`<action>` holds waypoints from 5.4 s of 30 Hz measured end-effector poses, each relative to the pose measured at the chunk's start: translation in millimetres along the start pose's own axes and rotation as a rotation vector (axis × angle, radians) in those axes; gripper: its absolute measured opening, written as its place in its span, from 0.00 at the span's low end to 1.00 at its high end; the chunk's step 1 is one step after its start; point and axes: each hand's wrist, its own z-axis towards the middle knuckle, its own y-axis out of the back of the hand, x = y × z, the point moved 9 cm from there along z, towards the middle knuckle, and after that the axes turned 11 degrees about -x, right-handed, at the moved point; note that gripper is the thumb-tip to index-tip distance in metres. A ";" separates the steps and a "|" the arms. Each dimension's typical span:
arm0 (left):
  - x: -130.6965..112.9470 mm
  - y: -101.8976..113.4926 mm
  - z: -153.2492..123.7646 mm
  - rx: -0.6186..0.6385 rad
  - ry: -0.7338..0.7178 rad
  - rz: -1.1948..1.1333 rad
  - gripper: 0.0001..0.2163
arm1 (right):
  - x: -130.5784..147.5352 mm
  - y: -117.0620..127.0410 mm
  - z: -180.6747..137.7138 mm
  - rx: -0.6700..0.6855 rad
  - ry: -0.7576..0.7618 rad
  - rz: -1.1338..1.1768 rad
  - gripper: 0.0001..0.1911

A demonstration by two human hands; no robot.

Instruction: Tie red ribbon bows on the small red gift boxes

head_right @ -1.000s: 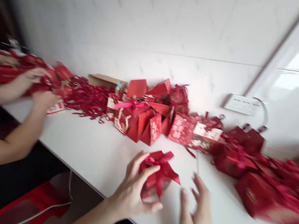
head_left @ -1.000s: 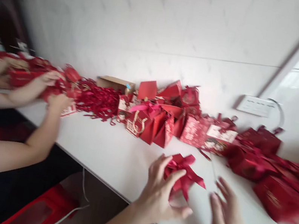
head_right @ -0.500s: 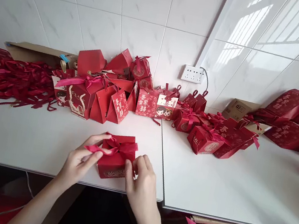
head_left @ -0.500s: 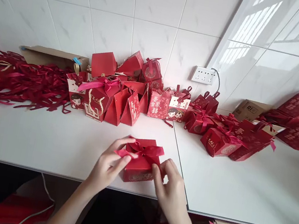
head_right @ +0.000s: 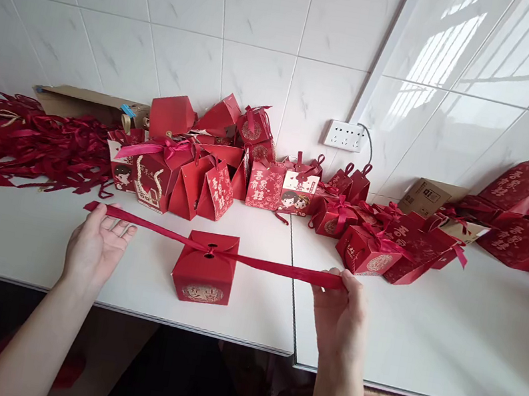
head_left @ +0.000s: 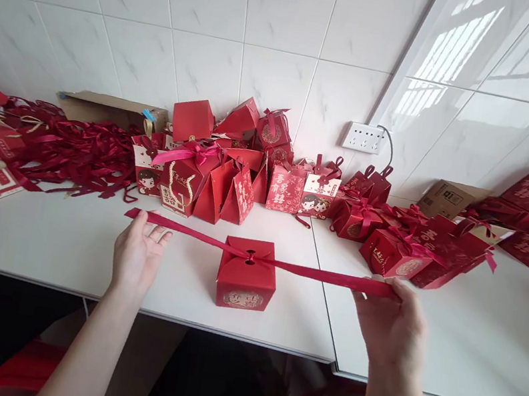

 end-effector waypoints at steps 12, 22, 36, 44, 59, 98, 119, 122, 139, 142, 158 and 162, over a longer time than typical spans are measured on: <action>-9.5 14.2 11.4 0.028 -0.086 0.246 0.12 | 33.9 20.0 6.0 0.181 0.120 -0.232 0.15; 35.9 -69.9 -79.5 0.913 -0.565 1.009 0.12 | -46.4 -52.9 -58.1 0.685 0.304 -1.040 0.19; 55.0 -43.4 -97.9 1.105 0.161 1.014 0.18 | -83.6 -67.5 -71.2 1.000 -0.037 -1.070 0.23; 59.6 -37.0 -98.5 1.156 0.341 0.932 0.22 | -82.5 -53.1 -79.4 0.966 -0.183 -1.002 0.23; 81.3 -31.9 -107.7 0.901 0.495 0.517 0.24 | -104.5 -44.6 -72.7 0.864 -0.527 -0.687 0.21; -5.7 -79.4 -143.9 1.199 -0.411 1.196 0.08 | -70.5 -107.0 -95.6 1.042 0.274 -0.815 0.12; -17.2 -101.0 -154.8 1.162 -1.062 1.420 0.16 | -76.0 -108.0 -100.5 1.105 0.394 -0.873 0.07; -16.7 -96.8 -145.3 1.081 -0.954 1.547 0.19 | -75.9 -105.8 -96.3 1.050 0.365 -0.825 0.04; -12.6 -111.7 -154.1 1.235 -0.963 1.466 0.14 | -75.2 -107.5 -90.0 0.988 0.378 -0.834 0.07; -12.6 -119.8 -157.4 1.265 -0.952 1.437 0.13 | -74.0 -109.2 -90.1 0.998 0.402 -0.849 0.07; -13.6 -109.4 -154.5 1.338 -0.802 1.423 0.09 | -80.9 -103.2 -89.5 1.014 0.379 -0.861 0.06; -13.3 -117.5 -160.3 1.368 -0.852 1.362 0.11 | -81.9 -104.7 -93.0 1.027 0.323 -0.852 0.07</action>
